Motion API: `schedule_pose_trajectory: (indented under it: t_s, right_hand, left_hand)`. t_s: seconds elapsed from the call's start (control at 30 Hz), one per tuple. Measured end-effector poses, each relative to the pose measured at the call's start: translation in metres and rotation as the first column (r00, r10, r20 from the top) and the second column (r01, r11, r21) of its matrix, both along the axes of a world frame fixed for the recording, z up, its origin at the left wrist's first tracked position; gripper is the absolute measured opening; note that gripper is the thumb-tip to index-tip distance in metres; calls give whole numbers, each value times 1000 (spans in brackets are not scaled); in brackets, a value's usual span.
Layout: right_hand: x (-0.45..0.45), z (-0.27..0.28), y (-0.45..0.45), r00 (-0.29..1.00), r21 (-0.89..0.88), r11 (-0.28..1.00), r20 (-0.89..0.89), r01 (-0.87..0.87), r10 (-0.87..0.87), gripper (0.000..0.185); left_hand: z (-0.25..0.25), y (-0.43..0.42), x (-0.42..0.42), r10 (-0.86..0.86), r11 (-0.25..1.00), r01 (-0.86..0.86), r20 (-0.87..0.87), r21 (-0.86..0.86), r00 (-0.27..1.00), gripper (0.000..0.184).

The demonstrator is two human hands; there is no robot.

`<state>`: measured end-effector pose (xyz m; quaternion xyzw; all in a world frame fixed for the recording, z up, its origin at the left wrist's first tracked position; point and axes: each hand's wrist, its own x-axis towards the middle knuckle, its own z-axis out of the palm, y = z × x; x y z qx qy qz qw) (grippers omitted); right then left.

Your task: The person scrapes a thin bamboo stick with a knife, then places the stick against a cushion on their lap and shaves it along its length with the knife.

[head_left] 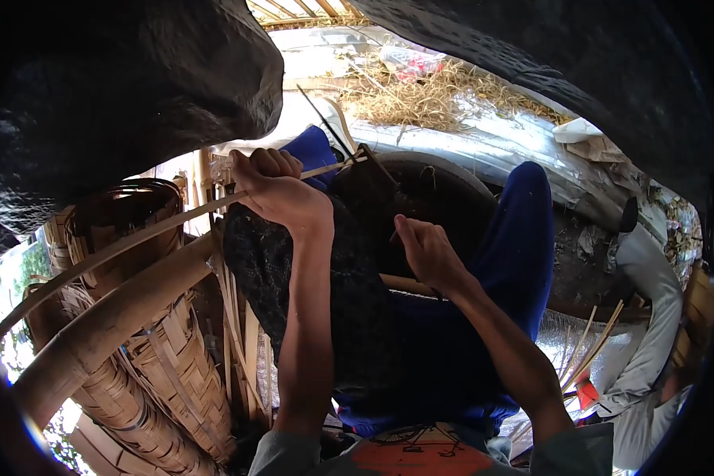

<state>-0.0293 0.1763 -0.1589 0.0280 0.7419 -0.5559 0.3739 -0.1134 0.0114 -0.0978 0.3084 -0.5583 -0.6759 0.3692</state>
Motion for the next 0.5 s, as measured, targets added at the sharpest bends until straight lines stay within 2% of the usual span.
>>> schedule_pose_trajectory:
  t_s: [0.07,0.2,0.27,0.3,0.37,0.4,0.47,0.5]
  right_hand:
    - [5,-5,-3,997,-31,999,-75,-16,14,56]
    - [6,2,-9,993,-52,998,-114,-30,24,52]
    - [-1,20,-12,990,-85,996,-141,14,-26,49]
    - [-2,19,-14,990,-81,997,-139,14,-25,49]
    - [-2,17,-17,954,-154,983,-267,99,-138,48]
    - [0,6,-18,955,-157,983,-260,100,-139,48]
    - [2,-26,-18,988,131,991,-140,-41,59,52]
    - [-6,-22,-18,987,135,991,-154,-25,46,52]
  left_hand:
    - [-1,3,-4,23,1000,-23,7,11,1000,44]
    - [1,6,-14,83,996,-85,38,30,996,42]
    - [6,10,-19,117,993,-118,99,6,988,44]
    - [6,10,-20,116,993,-118,91,25,989,44]
    - [-2,2,-14,57,997,-57,12,49,998,41]
    - [-2,2,-14,57,997,-57,18,45,998,41]
    - [1,4,-18,172,985,-169,71,-46,983,43]
    - [5,-3,-16,92,995,-93,34,34,995,45]
